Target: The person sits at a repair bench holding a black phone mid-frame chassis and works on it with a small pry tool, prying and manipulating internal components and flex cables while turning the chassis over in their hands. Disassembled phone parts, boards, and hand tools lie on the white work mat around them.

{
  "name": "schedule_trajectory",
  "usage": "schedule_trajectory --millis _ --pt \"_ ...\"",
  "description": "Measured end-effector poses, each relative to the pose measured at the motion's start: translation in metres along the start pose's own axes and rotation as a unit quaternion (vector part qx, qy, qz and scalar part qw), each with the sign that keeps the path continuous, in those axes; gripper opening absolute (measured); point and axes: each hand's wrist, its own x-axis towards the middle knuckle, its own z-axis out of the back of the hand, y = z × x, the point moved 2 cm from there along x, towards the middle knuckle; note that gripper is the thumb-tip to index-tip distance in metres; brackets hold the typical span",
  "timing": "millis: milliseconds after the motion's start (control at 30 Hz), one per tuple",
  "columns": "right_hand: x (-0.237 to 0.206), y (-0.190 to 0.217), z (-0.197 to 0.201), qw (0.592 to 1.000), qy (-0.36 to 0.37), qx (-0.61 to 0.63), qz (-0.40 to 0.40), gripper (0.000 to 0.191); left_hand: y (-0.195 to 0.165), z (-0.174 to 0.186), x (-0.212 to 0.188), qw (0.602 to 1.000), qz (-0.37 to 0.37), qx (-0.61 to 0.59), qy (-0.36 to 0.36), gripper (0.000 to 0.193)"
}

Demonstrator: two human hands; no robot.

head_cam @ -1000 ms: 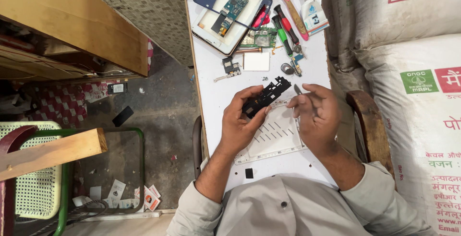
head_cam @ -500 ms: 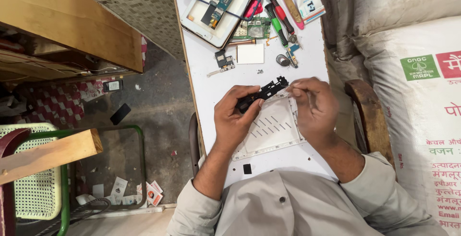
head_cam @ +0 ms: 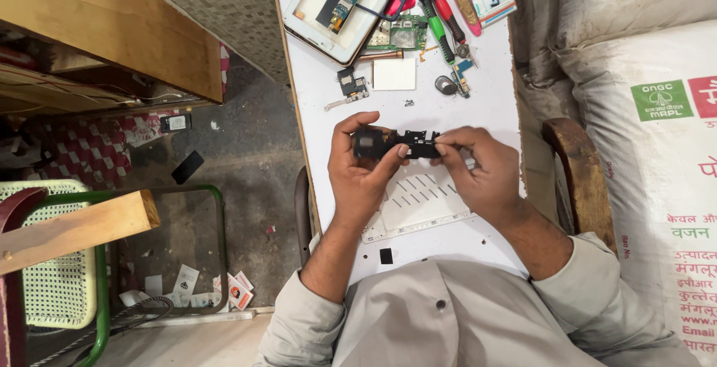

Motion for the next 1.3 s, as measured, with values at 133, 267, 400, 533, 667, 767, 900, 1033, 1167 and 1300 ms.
schedule_trajectory --millis 133,267,400,533,667,767,900,1033,1167,1300 --pt "0.0 0.001 -0.004 1.0 0.023 -0.02 -0.008 0.011 0.008 0.004 0.002 0.998 -0.025 -0.046 0.018 0.042" --pt "0.003 0.008 -0.002 0.997 0.026 -0.069 0.031 0.013 0.016 0.006 0.0 0.999 -0.003 0.021 0.039 0.023" --pt "0.009 0.019 0.001 0.991 0.033 -0.077 0.102 0.019 0.014 0.004 0.0 0.995 0.012 0.079 0.055 0.017" --pt "0.013 0.029 0.001 0.985 0.009 -0.113 0.131 0.02 0.008 0.003 0.0 0.996 0.012 0.061 0.065 0.017" --pt "0.016 0.033 0.002 0.988 -0.011 -0.104 0.117 0.017 0.007 0.002 0.001 0.997 0.017 0.042 0.066 0.018" --pt "0.016 0.033 0.003 0.992 -0.014 -0.077 0.096 0.015 0.008 0.003 0.001 0.997 0.019 0.041 0.07 0.018" --pt "0.017 0.031 0.005 0.996 -0.008 -0.057 0.071 0.017 0.011 0.005 0.001 0.997 0.014 0.041 0.071 0.018" --pt "0.018 0.028 0.006 0.997 0.005 -0.048 0.065 0.017 0.012 0.006 0.0 0.997 0.009 0.042 0.071 0.017" --pt "0.018 0.023 0.005 0.997 0.02 -0.04 0.063 0.015 0.014 0.005 0.001 0.996 0.003 0.055 0.07 0.017" --pt "0.017 0.018 0.004 0.998 0.017 -0.024 0.059 0.015 0.013 0.004 0.0 0.994 -0.011 0.084 0.069 0.016"
